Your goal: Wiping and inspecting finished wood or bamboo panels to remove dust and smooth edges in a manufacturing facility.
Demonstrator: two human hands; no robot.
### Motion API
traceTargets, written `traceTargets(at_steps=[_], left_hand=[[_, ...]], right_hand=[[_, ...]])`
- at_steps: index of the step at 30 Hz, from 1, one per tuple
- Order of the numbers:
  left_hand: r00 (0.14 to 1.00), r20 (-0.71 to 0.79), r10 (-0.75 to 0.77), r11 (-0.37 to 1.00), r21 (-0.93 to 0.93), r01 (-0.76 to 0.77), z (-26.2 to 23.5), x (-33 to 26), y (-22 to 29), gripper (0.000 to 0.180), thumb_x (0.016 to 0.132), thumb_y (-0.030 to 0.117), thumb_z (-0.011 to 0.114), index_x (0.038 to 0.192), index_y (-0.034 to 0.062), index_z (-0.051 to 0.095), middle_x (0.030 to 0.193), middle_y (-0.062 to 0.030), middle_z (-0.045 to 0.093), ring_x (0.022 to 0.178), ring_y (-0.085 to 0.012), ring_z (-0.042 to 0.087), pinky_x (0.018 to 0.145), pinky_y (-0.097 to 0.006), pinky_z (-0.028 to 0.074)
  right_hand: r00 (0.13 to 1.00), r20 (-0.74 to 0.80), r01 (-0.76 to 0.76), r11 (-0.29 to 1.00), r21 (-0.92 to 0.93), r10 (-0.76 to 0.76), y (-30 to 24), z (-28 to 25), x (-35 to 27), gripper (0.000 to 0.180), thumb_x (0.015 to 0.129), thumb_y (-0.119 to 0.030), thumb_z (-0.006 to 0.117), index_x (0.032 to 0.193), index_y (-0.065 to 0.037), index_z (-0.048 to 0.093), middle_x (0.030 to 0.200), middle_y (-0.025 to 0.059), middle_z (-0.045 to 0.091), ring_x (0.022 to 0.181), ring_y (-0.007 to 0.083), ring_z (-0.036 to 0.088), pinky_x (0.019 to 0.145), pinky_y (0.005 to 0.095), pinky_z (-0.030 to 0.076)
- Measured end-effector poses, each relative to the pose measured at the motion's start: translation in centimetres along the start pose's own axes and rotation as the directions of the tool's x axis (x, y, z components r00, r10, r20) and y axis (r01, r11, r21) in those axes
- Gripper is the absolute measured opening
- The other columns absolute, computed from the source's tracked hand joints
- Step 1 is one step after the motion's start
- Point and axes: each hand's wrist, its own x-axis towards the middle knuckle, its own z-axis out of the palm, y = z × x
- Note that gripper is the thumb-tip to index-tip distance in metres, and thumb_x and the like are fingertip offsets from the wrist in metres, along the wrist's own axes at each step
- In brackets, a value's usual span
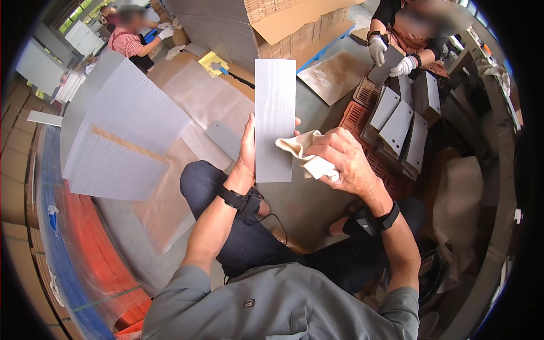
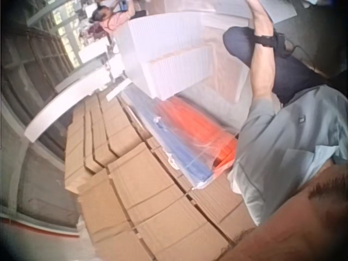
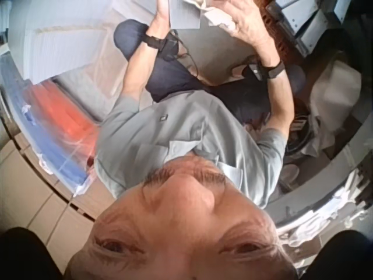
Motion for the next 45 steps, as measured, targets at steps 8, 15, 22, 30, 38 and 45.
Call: traceTargets(at_steps=[8, 15, 22, 30, 38, 45], left_hand=[[0.987, 0.137, -0.079, 0.996, -0.022, 0.083, -0.5, -6.8, -0.5, 0.073, 0.103, 0.063, 0.033, 0.146, 0.0048, 0.045, 0.127, -0.0193, 0.063, 0.11, -0.0289, 0.067, 0.092, -0.041, 0.058], [0.999, 0.031, -0.023, 0.985, -0.171, 0.028, 0.9, -12.1, 0.7, 0.075, 0.103, 0.063, 0.035, 0.145, 0.002, 0.044, 0.123, -0.0209, 0.06, 0.103, -0.0303, 0.065, 0.087, -0.044, 0.057], [0.947, -0.295, 0.13, 0.963, -0.189, -0.191, -4.7, -12.6, 9.0, 0.064, 0.094, 0.068, 0.056, 0.119, 0.0088, 0.055, 0.093, -0.0018, 0.05, 0.086, -0.0135, 0.054, 0.076, -0.027, 0.05], [0.721, -0.636, 0.277, 0.952, 0.079, -0.296, -8.2, -5.9, 16.0, 0.051, 0.098, 0.043, 0.061, 0.132, 0.0043, 0.057, 0.119, -0.0093, 0.065, 0.107, -0.0221, 0.065, 0.096, -0.039, 0.053], [0.771, -0.57, 0.284, 0.915, -0.079, -0.395, -14.2, -0.5, 17.8, 0.06, 0.1, 0.046, 0.047, 0.135, -0.0022, 0.053, 0.134, -0.0212, 0.056, 0.111, -0.0335, 0.059, 0.095, -0.048, 0.053], [0.716, -0.696, 0.055, 0.969, -0.135, -0.206, -20.2, 0.2, 17.4, 0.077, 0.085, 0.045, 0.055, 0.146, -0.001, 0.043, 0.145, -0.0192, 0.051, 0.126, -0.0366, 0.056, 0.11, -0.056, 0.042]], right_hand=[[0.989, 0.034, 0.148, 0.976, -0.16, -0.144, -3.1, 3.8, 8.0, 0.051, 0.066, -0.019, 0.082, 0.115, -0.019, 0.068, 0.109, 0.004, 0.06, 0.104, 0.0278, 0.054, 0.09, 0.0403, 0.042], [0.958, -0.122, -0.273, 0.952, -0.137, 0.258, 3.3, 3.0, 14.5, 0.031, 0.087, -0.022, 0.069, 0.112, -0.002, 0.067, 0.102, 0.0184, 0.064, 0.1, 0.0397, 0.059, 0.09, 0.0478, 0.049], [0.929, 0.202, -0.308, 0.95, -0.042, 0.31, 6.6, 6.5, 18.7, 0.041, 0.087, -0.027, 0.069, 0.118, -0.001, 0.069, 0.106, 0.0202, 0.068, 0.104, 0.04, 0.064, 0.094, 0.0436, 0.05], [0.89, 0.373, -0.241, 0.965, -0.103, 0.262, 19.0, 20.9, 24.2, 0.04, 0.082, -0.029, 0.071, 0.112, -0.002, 0.07, 0.108, 0.0213, 0.068, 0.104, 0.0392, 0.065, 0.095, 0.0446, 0.051], [0.743, 0.516, -0.433, 0.894, -0.116, 0.427, 33.8, 40.5, 29.2, 0.068, 0.079, -0.058, 0.077, 0.127, -0.011, 0.067, 0.127, 0.0186, 0.065, 0.12, 0.0377, 0.061, 0.101, 0.0451, 0.05], [0.679, 0.308, -0.666, 0.736, -0.124, 0.667, 39.4, 51.8, 37.5, 0.072, 0.085, -0.056, 0.073, 0.132, -0.004, 0.056, 0.135, 0.0229, 0.056, 0.119, 0.0397, 0.062, 0.1, 0.0471, 0.052]])
